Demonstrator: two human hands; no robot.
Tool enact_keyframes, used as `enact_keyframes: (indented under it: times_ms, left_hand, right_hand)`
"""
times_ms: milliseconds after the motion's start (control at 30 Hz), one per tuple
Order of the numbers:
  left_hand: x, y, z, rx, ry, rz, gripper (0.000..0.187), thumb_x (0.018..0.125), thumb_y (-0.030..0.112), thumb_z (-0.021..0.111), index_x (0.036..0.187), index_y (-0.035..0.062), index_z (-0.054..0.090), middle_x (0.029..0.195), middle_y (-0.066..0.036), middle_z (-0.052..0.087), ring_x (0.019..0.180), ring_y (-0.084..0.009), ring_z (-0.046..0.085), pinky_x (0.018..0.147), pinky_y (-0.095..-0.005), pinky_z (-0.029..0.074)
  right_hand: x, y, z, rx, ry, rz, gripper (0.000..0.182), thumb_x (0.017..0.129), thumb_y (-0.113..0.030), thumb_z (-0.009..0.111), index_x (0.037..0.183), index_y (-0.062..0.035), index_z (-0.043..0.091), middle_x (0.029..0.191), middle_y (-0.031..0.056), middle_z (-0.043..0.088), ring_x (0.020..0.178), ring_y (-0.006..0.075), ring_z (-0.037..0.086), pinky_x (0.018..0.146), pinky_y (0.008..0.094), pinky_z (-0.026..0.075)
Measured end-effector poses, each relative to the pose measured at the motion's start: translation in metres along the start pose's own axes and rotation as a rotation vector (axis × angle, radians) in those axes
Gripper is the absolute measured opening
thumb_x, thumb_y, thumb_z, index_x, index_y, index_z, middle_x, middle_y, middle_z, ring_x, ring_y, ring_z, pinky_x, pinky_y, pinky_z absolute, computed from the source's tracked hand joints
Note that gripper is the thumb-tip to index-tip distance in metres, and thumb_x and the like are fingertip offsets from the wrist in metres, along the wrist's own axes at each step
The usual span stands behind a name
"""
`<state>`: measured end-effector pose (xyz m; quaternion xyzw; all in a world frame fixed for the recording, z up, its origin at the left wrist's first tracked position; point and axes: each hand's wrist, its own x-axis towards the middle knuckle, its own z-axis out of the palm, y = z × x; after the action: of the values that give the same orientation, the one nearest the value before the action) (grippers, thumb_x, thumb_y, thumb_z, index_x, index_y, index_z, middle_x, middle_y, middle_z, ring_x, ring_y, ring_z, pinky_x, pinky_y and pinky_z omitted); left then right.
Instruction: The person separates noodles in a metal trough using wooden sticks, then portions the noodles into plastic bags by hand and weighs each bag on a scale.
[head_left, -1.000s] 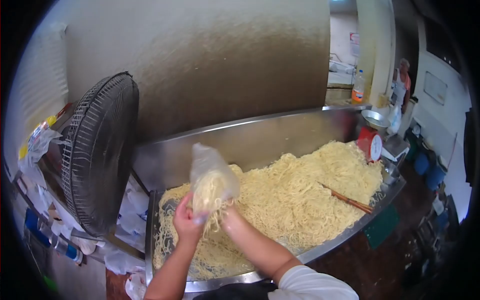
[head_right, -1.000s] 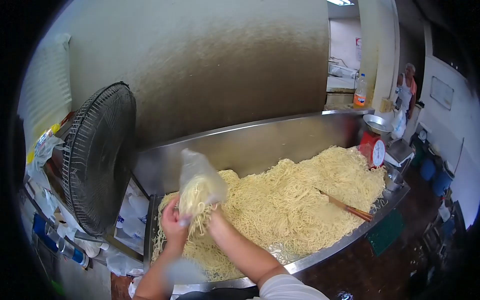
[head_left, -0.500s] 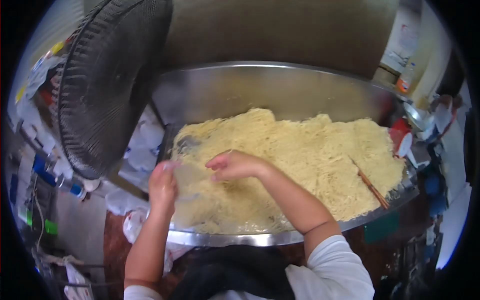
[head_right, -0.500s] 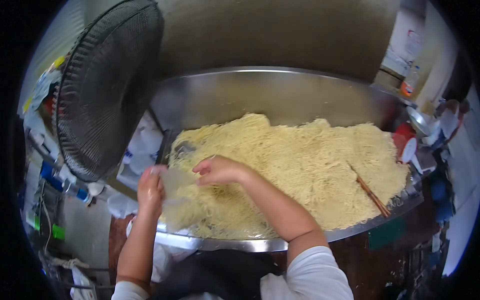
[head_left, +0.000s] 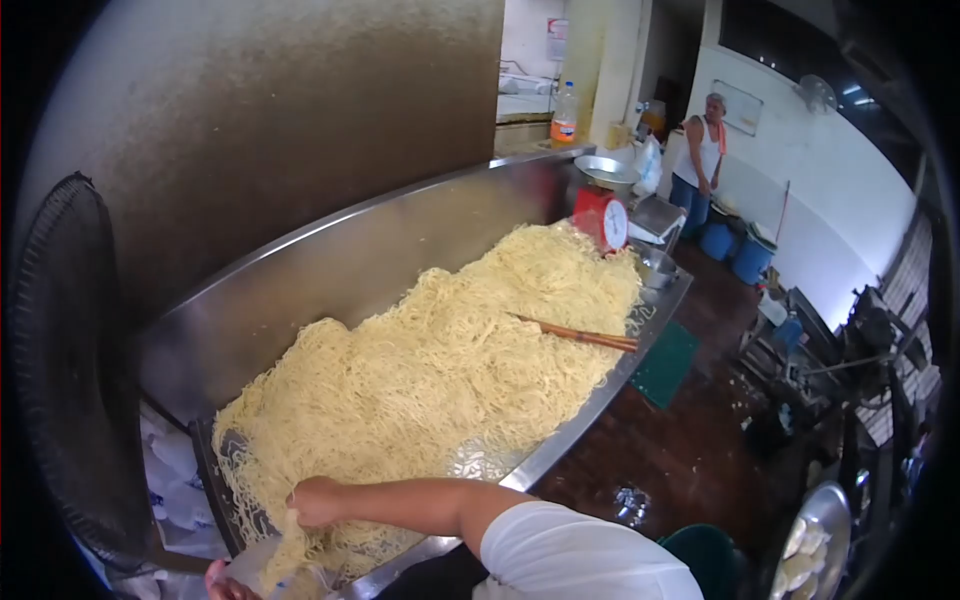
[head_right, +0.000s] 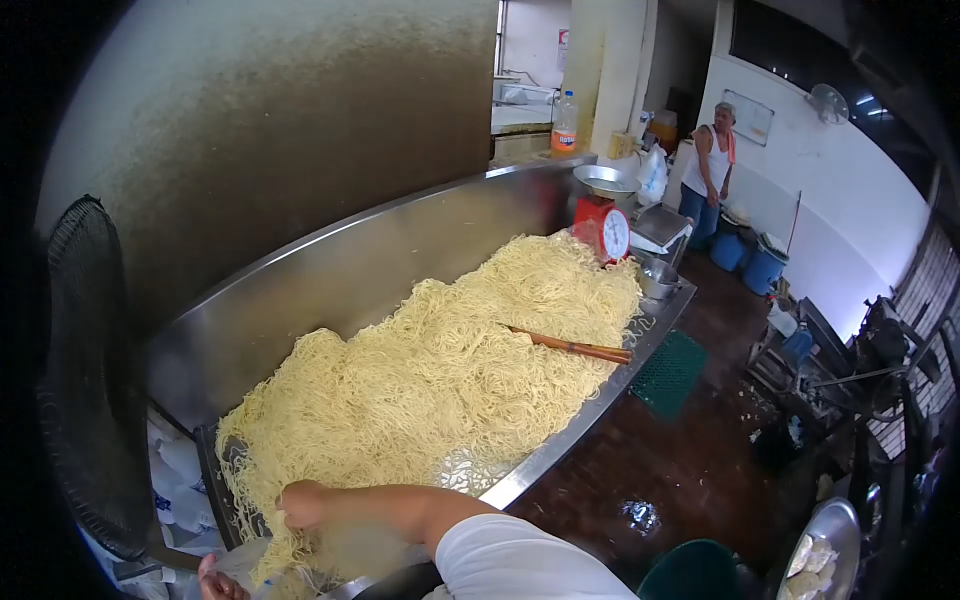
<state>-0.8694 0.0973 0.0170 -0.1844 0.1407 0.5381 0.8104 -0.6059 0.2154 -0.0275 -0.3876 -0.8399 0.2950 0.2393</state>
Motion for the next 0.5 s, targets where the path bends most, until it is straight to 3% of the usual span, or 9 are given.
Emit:
enact_keyframes:
  times_ms: [100, 133, 167, 200, 300, 367, 400, 433, 500]
  left_hand:
    - [0.022, 0.022, -0.037, -1.236, -0.173, -0.743, 0.032, 0.086, 0.018, 0.060, 0.115, 0.0049, 0.055, 0.060, 0.002, 0.046, 0.046, -0.0094, 0.042, 0.041, -0.0244, 0.039]
    - [0.020, -0.024, -0.011, -2.206, -0.095, -0.966, 0.039, 0.084, 0.019, 0.062, 0.119, 0.0057, 0.053, 0.071, -0.003, 0.054, 0.057, -0.0148, 0.051, 0.053, -0.0300, 0.045]
    - [0.018, -0.071, 0.017, -3.034, 0.143, -1.466, 0.046, 0.082, 0.020, 0.065, 0.124, 0.0064, 0.050, 0.082, -0.008, 0.063, 0.069, -0.0203, 0.060, 0.066, -0.0356, 0.052]
    - [0.023, -0.082, 0.014, -3.276, 0.163, -1.644, 0.044, 0.082, 0.019, 0.064, 0.122, 0.0059, 0.051, 0.083, -0.008, 0.063, 0.070, -0.0197, 0.060, 0.066, -0.0346, 0.052]
    - [0.050, -0.055, -0.021, -3.595, 0.128, -1.844, 0.037, 0.081, 0.017, 0.062, 0.115, 0.0042, 0.055, 0.088, -0.007, 0.063, 0.072, -0.0179, 0.061, 0.066, -0.0316, 0.051]
    - [0.068, -0.031, -0.037, -3.725, 0.252, -1.899, 0.033, 0.080, 0.015, 0.061, 0.111, 0.0031, 0.057, 0.091, -0.007, 0.063, 0.074, -0.0167, 0.062, 0.066, -0.0296, 0.050]
    - [0.072, -0.022, -0.040, -3.760, 0.312, -1.870, 0.031, 0.080, 0.014, 0.061, 0.109, 0.0026, 0.059, 0.092, -0.006, 0.063, 0.075, -0.0160, 0.062, 0.065, -0.0286, 0.050]
    - [0.056, -0.033, -0.013, -3.943, 0.321, -1.559, 0.041, 0.074, 0.014, 0.065, 0.111, -0.0014, 0.057, 0.103, -0.011, 0.063, 0.097, -0.0231, 0.061, 0.086, -0.0350, 0.047]
    - [0.031, -0.057, 0.026, -3.980, 0.016, -1.274, 0.044, 0.074, 0.018, 0.070, 0.112, 0.0004, 0.057, 0.106, -0.011, 0.063, 0.094, -0.0222, 0.062, 0.082, -0.0345, 0.049]
  right_hand:
    - [0.000, -0.038, -0.006, 0.127, -0.024, -0.157, 0.020, 0.065, -0.022, 0.059, 0.073, -0.0036, 0.061, 0.068, 0.0212, 0.059, 0.066, 0.0416, 0.058, 0.060, 0.0483, 0.046]
    - [-0.004, -0.067, -0.010, 0.164, -0.050, -0.194, 0.020, 0.065, -0.022, 0.058, 0.073, -0.0036, 0.061, 0.068, 0.0210, 0.059, 0.067, 0.0413, 0.058, 0.059, 0.0476, 0.046]
    - [-0.007, -0.087, -0.012, 0.201, -0.075, -0.232, 0.020, 0.065, -0.021, 0.058, 0.073, -0.0036, 0.060, 0.068, 0.0208, 0.059, 0.067, 0.0409, 0.058, 0.059, 0.0469, 0.046]
    - [-0.006, -0.095, -0.005, 0.229, -0.034, -0.260, 0.020, 0.065, -0.022, 0.059, 0.072, -0.0036, 0.060, 0.067, 0.0209, 0.058, 0.066, 0.0406, 0.058, 0.059, 0.0463, 0.046]
    - [-0.001, -0.097, 0.005, 0.284, 0.071, -0.288, 0.019, 0.063, -0.021, 0.061, 0.071, -0.0037, 0.059, 0.066, 0.0202, 0.057, 0.064, 0.0394, 0.057, 0.058, 0.0447, 0.046]
    - [0.006, -0.082, -0.007, 0.329, 0.094, -0.255, 0.021, 0.062, -0.020, 0.063, 0.074, -0.0043, 0.058, 0.071, 0.0182, 0.058, 0.067, 0.0381, 0.057, 0.059, 0.0438, 0.046]
    - [0.009, -0.080, -0.012, 0.377, 0.143, -0.261, 0.025, 0.061, -0.019, 0.065, 0.081, -0.0049, 0.058, 0.079, 0.0170, 0.058, 0.076, 0.0362, 0.058, 0.065, 0.0426, 0.046]
    - [0.010, -0.081, -0.019, 0.443, 0.170, -0.271, 0.030, 0.060, -0.018, 0.067, 0.087, -0.0055, 0.059, 0.088, 0.0158, 0.059, 0.084, 0.0343, 0.058, 0.071, 0.0414, 0.047]
    - [0.023, -0.075, -0.028, 0.595, 0.037, -0.238, 0.045, 0.061, -0.014, 0.068, 0.105, -0.0052, 0.059, 0.108, 0.0134, 0.056, 0.110, 0.0263, 0.050, 0.095, 0.0358, 0.040]
